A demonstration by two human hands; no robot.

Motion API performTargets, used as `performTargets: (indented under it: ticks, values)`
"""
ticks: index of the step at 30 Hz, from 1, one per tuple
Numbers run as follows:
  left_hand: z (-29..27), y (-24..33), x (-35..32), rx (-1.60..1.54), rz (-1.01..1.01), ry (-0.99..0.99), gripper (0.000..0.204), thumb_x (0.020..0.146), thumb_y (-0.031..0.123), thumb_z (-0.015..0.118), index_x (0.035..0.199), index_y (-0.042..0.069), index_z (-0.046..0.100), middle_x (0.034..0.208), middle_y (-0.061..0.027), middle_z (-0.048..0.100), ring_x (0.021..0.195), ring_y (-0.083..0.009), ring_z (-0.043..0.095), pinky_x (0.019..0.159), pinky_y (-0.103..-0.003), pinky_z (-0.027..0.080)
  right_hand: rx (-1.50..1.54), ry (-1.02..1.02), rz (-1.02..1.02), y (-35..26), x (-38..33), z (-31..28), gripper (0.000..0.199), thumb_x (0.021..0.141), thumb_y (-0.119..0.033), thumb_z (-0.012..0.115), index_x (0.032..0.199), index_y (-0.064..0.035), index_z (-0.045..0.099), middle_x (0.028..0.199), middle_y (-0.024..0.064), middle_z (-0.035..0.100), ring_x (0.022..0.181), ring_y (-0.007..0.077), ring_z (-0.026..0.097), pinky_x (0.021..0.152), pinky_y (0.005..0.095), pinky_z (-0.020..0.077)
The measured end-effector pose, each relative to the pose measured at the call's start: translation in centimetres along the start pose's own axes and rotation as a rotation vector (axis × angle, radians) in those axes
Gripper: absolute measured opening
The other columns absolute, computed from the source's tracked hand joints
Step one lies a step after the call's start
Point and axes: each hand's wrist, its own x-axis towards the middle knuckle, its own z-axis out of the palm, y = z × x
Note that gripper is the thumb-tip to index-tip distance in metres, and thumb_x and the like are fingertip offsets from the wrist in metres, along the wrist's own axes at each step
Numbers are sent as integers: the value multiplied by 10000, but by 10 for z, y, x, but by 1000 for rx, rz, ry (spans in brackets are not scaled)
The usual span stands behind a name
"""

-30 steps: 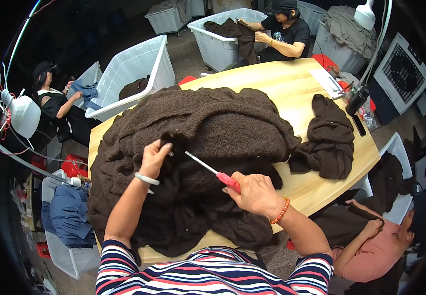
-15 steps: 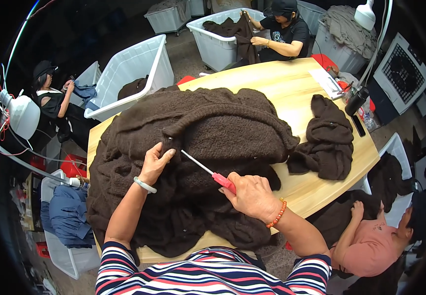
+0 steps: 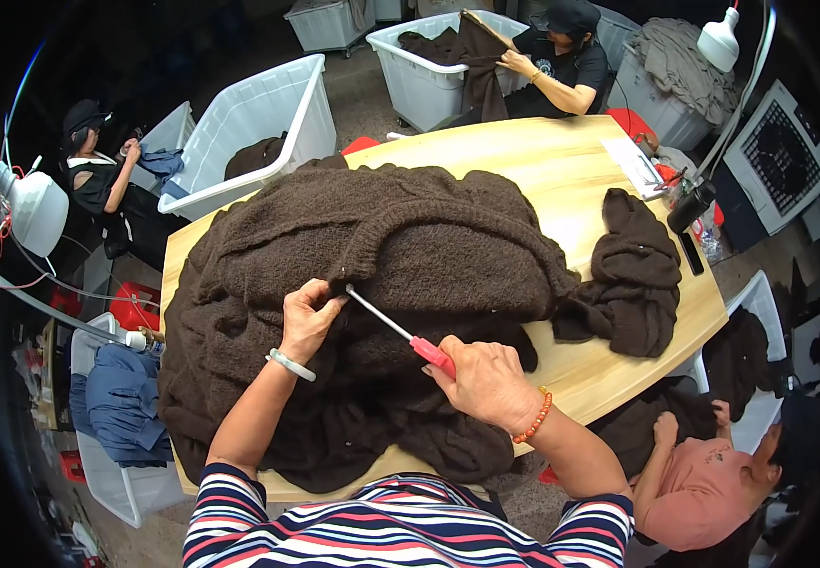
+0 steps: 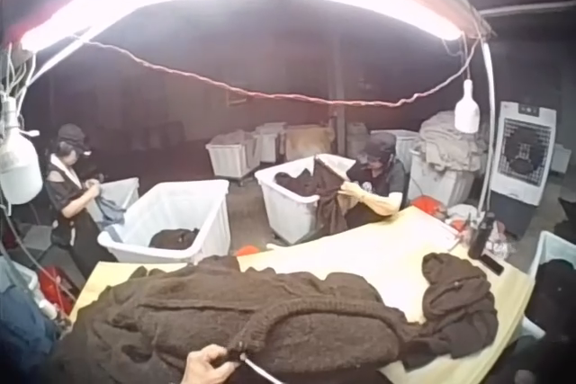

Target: Trimming loose threads from a brown fleece garment using scissors.

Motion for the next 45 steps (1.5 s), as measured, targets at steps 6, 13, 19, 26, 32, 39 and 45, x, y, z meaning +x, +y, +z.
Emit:
performTargets:
  ticks: [6, 13, 19, 26, 32, 39, 45]
  values:
    - [3, 22, -3, 32, 129, -64, 69, 828, -11, 694, 891, -29, 671, 746, 42, 544, 697, -47, 471, 628, -209, 393, -31, 6, 21, -4, -5, -11, 269, 861, -316, 690, 838, -75, 572, 601, 150, 601, 602, 371, 624, 597, 457, 502]
    - [-1, 16, -3, 9, 132, -111, 86, 821, -33, 680, 907, -40, 678, 835, -6, 611, 784, -79, 531, 738, -213, 419, -71, 3, 28, -4, -5, -17, 295, 872, -336, 668, 833, -63, 563, 593, 149, 613, 598, 360, 648, 567, 449, 512]
    - [-7, 11, -3, -462, -138, -170, 120, 867, -12, 675, 986, -9, 693, 932, 11, 664, 842, -64, 590, 794, -211, 460, -81, -83, 2, -7, -9, -16, 286, 872, -335, 662, 855, -63, 574, 620, 156, 628, 632, 356, 661, 599, 453, 519]
    - [-14, 12, -4, -823, -367, -166, 141, 901, 41, 663, 1040, 20, 670, 967, -15, 688, 847, -90, 626, 799, -241, 504, -41, -62, -29, -2, -12, -6, 298, 858, -362, 683, 844, -78, 595, 597, 144, 608, 584, 373, 622, 578, 462, 496]
    - [-21, 4, -4, -896, -431, -123, 146, 915, 66, 651, 1059, 40, 660, 973, -13, 690, 876, -92, 631, 806, -254, 519, -23, -75, -57, 0, -17, -3, 299, 862, -360, 682, 855, -76, 588, 601, 145, 608, 584, 371, 620, 569, 462, 491]
    - [-24, 9, -8, -899, -411, -104, 188, 935, 61, 619, 1122, 48, 636, 1036, -34, 686, 891, -113, 652, 790, -271, 536, -13, -94, -35, 0, -13, -3, 274, 861, -347, 674, 892, -87, 592, 684, 145, 642, 664, 358, 648, 618, 465, 495]
    - [-32, 58, -1, -968, -339, -206, 251, 951, 64, 577, 1194, 6, 591, 1095, -64, 677, 992, -161, 651, 864, -303, 540, 12, -213, -71, -5, -4, 17, 282, 862, -350, 665, 951, -92, 594, 740, 153, 660, 730, 365, 657, 672, 467, 497]
